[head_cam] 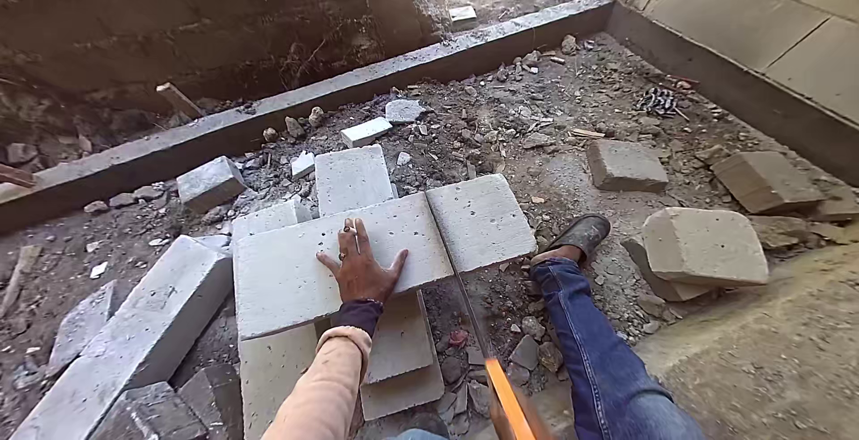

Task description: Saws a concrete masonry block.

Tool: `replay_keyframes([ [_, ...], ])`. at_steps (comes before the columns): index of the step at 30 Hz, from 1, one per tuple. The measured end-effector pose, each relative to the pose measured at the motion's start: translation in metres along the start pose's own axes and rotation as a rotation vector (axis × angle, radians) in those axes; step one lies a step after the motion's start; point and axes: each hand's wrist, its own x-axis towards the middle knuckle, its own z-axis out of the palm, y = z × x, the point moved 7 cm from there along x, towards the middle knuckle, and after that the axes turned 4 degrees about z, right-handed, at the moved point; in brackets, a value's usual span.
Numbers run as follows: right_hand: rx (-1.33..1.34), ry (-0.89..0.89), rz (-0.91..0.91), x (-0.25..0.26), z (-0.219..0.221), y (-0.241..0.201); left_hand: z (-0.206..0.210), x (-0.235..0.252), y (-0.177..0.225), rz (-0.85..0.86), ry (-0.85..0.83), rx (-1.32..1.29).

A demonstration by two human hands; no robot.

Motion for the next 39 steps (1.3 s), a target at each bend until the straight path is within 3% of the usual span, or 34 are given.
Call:
replay_keyframes([
  [2,-0.039,0.066,-0.017,0.075,0.021,-0.045,0.002,-0.004,0.0,-0.003,-0.01,0.003],
  [5,-0.076,-0.034,0.108,0.151,0.043,-0.102,0.002,0.001,-0.002,-0.028,-0.011,-0.009],
  [7,-0.099,-0.072,0.109,0.135,0.038,-0.081,0.0,-0.001,-0.004,-0.036,-0.015,-0.024],
  [12,-0.067,-0.025,0.032,-0.032,-0.019,0.005,-0.003,-0.004,0.003,0.011,0.008,-0.042],
  [14,-0.059,-0.028,0.02,-0.018,-0.015,-0.001,-0.003,0.0,0.004,0.019,0.018,-0.044],
  [18,-0.065,-0.01,0.045,0.133,0.03,-0.081,-0.002,-0.001,0.001,-0.002,0.027,-0.032],
  [20,-0.063,-0.054,0.1,0.153,0.04,-0.098,-0.002,0.0,-0.002,-0.01,0.019,-0.013],
  [22,-0.097,-0.049,0.087,0.117,0.037,-0.063,-0.004,-0.004,-0.003,0.003,0.009,-0.009],
  [24,-0.126,0.011,0.041,0.043,0.016,-0.018,-0.006,-0.003,0.001,0.029,0.031,-0.027],
  [27,-0.074,-0.026,0.044,-0.04,-0.013,0.007,-0.006,-0.004,0.002,0.025,0.026,-0.029],
  [28,-0.065,-0.023,0.028,-0.03,-0.012,0.002,-0.005,-0.002,0.002,0.024,0.021,-0.023],
  [30,-0.095,0.029,-0.017,0.04,0.004,-0.026,-0.004,-0.006,0.001,0.017,0.002,-0.029],
  [32,-0.086,-0.004,0.047,0.126,0.024,-0.074,-0.004,-0.005,0.002,-0.01,-0.004,-0.031],
  [34,-0.091,-0.063,0.105,0.16,0.033,-0.1,-0.004,0.0,0.0,-0.05,0.001,-0.021],
  [36,-0.102,-0.059,0.081,0.134,0.03,-0.071,-0.004,-0.001,0.0,-0.07,-0.006,-0.018],
  [39,-0.079,0.024,0.006,0.02,-0.004,-0.004,-0.004,0.003,0.005,-0.031,0.011,-0.023],
])
